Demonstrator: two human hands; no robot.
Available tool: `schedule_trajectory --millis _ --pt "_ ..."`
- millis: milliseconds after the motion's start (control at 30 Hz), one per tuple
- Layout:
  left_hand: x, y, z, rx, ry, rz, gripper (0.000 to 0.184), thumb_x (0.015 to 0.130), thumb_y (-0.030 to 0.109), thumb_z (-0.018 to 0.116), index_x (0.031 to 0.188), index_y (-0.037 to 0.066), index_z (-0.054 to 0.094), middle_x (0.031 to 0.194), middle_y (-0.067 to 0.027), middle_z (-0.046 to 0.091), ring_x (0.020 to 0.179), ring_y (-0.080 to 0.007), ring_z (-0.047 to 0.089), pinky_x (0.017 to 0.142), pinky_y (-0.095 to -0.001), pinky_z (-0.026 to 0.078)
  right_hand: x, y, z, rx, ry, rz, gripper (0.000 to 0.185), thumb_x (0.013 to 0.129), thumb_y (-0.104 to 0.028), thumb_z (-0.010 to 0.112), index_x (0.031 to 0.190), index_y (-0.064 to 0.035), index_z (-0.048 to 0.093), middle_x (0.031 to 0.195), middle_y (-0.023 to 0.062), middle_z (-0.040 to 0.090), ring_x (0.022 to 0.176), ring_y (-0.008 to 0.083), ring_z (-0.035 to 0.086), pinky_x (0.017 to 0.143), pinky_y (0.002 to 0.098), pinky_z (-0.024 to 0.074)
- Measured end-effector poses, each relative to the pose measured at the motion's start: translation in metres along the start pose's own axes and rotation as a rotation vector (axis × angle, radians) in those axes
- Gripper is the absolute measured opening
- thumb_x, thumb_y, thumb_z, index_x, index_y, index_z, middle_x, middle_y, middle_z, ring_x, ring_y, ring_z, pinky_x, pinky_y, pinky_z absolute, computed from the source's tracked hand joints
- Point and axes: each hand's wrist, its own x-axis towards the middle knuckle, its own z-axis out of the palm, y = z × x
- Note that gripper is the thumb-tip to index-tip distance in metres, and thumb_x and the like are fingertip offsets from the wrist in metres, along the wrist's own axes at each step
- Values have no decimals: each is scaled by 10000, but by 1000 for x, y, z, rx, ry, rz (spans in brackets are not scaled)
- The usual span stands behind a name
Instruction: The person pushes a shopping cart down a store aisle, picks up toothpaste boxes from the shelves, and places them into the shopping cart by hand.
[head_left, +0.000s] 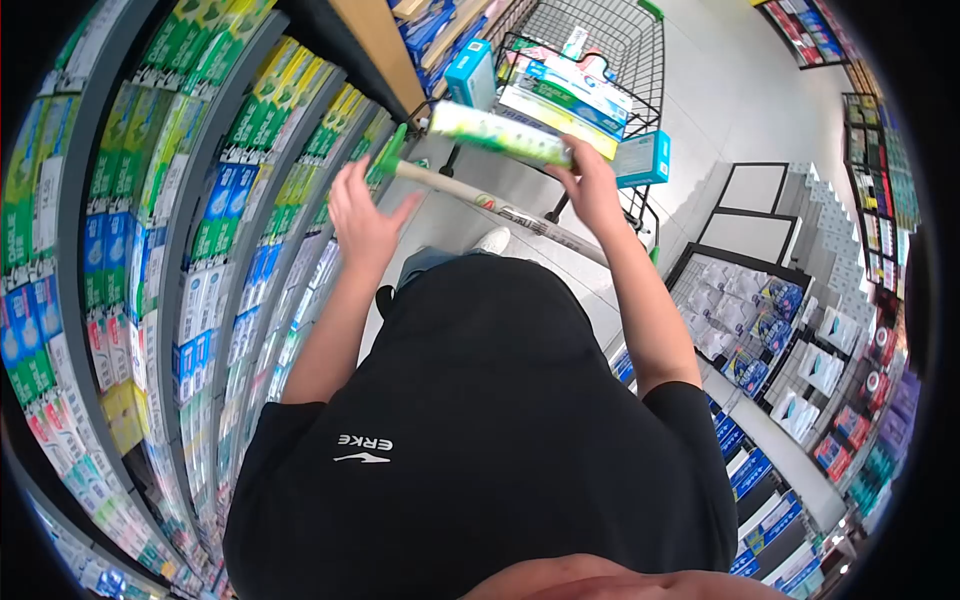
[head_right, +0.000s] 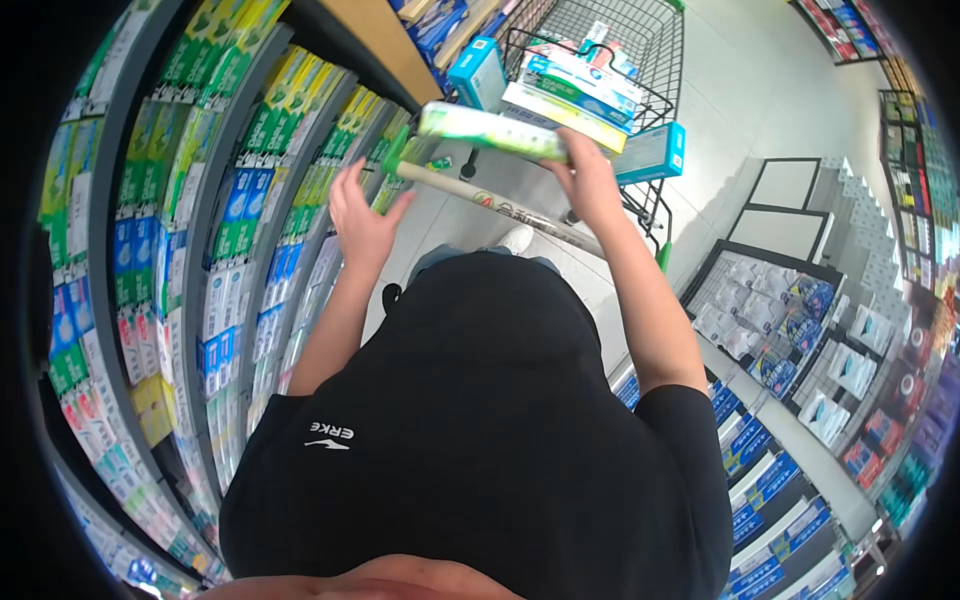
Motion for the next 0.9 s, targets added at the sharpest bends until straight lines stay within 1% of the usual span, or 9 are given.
schedule_trajectory --millis 33,100,267,300,333,567,667,800,900 --pt "-13 -16 14 -8 1 15 768 890 488 859 1453 54 569 1330 -173 632 1262 -389 589 1079 -525 440 5 13 -7 15 18 128 527 922 -164 835 1380 -35 607 1297 208 689 1132 412 692 937 464 583" --pt "-38 -52 39 -173 -133 -108 592 971 404 786 1396 40 593 1303 -176 648 1245 -387 608 1082 -520 445 20 58 -8 -106 169 -17 533 917 -150 835 1388 -37 612 1291 205 694 1150 412 682 961 466 567" --pt "-158 -167 87 -115 -669 -415 402 1062 420 629 1185 40 677 1035 -239 743 1024 -468 709 860 -572 542 45 88 -9 -324 191 84 526 996 -166 701 1494 -85 555 1468 193 614 1249 412 661 1005 490 574" --pt "-219 -227 113 -167 -850 -425 387 1026 409 664 1171 55 719 1137 -234 750 1080 -462 710 899 -553 556 45 91 -3 -331 214 95 585 979 -110 692 1537 -95 515 1522 214 569 1271 431 648 1015 494 576" --pt "-211 -189 79 -61 -1120 -343 426 1016 364 665 1295 44 695 1208 -252 739 1220 -393 703 1027 -492 540 45 90 1 -335 271 89 608 969 -93 695 1547 -96 507 1530 228 556 1276 442 643 1018 498 574" --pt "-109 -138 67 -49 -1103 -191 423 1007 359 672 1291 46 700 1203 -249 741 1215 -393 705 1026 -491 542 -19 38 -12 -218 358 33 465 968 -86 730 1409 -55 587 1247 179 656 950 330 715 803 412 594" --pt "-97 -132 62 -45 -1115 -161 422 1003 357 675 1289 48 703 1200 -248 742 1213 -392 707 1025 -490 542 -62 34 -18 -87 347 4 373 964 -86 728 1323 -61 629 1049 155 655 920 346 702 802 458 568" --pt "-80 -121 74 -61 -1124 -102 420 997 353 680 1286 49 706 1196 -247 743 1209 -392 708 1024 -489 543 -127 32 -26 -32 332 13 91 966 -70 746 1021 -41 679 852 122 644 767 301 663 694 412 533" --pt "-63 -118 80 -65 -1124 -54 419 993 351 683 1284 51 709 1193 -245 744 1207 -391 709 1023 -488 544 -203 38 -22 -105 219 74 187 970 -151 771 872 -64 637 789 125 651 678 316 650 607 416 508"
